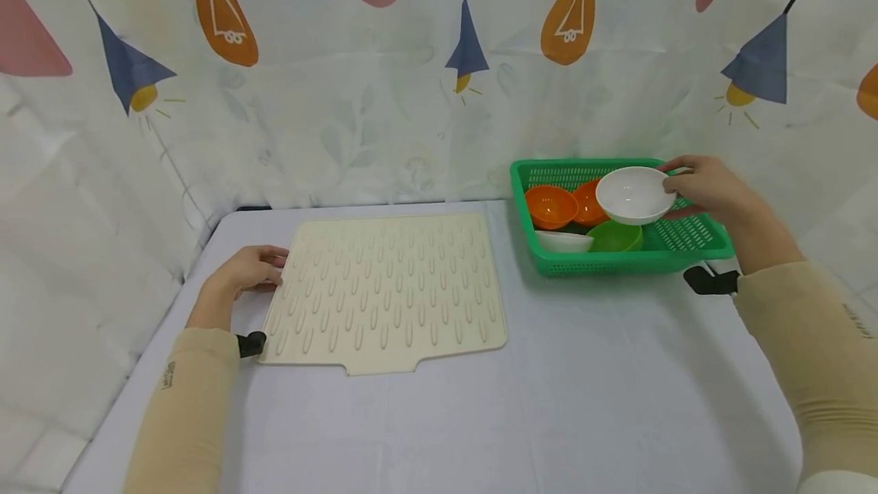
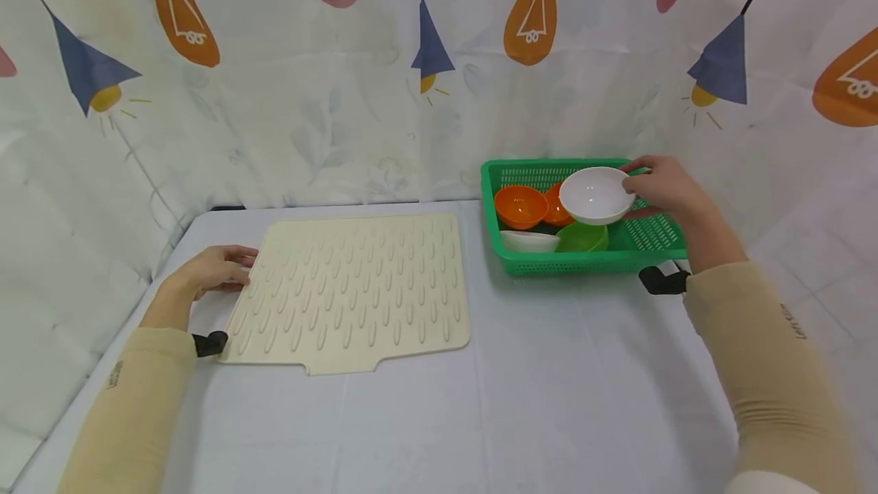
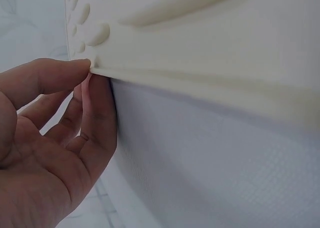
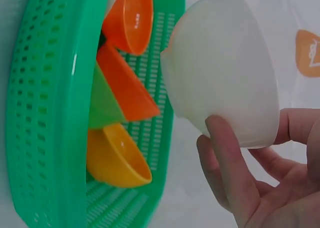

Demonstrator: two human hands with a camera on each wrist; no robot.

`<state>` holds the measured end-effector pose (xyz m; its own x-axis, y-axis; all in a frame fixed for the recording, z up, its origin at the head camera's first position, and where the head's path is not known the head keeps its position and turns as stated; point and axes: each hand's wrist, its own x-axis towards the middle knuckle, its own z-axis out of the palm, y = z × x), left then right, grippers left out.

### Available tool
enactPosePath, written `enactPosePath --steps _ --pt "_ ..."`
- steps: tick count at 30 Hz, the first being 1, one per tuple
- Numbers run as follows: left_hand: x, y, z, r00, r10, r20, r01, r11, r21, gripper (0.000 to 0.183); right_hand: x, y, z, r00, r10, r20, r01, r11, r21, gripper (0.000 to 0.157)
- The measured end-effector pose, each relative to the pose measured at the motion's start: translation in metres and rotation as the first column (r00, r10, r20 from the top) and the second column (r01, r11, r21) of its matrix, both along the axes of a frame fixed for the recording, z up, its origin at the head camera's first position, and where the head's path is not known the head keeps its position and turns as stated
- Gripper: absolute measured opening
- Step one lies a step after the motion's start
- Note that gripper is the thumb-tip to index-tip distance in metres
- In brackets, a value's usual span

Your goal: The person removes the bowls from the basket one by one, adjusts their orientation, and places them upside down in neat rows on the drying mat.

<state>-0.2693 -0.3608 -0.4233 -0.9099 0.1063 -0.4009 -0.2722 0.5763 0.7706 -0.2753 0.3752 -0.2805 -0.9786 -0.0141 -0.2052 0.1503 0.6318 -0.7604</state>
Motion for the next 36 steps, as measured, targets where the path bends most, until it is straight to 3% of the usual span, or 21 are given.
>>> enactPosePath --steps 14,28,36 --pt "0.002 0.001 0.001 1.000 0.002 -0.004 -0.002 1.000 -0.013 0.078 -0.003 -0.056 -0.007 0.998 0.026 0.060 -0.012 0.973 -0.231 0.061" --pt "0.002 0.000 0.000 1.000 0.011 0.006 -0.011 1.000 -0.022 0.079 0.012 -0.126 -0.017 0.987 0.150 0.060 -0.102 0.866 -0.490 0.052" --pt "0.003 0.003 0.002 1.000 0.014 0.002 -0.014 1.000 -0.027 0.079 0.021 -0.162 -0.029 0.973 0.219 0.072 -0.152 0.845 -0.513 0.051"
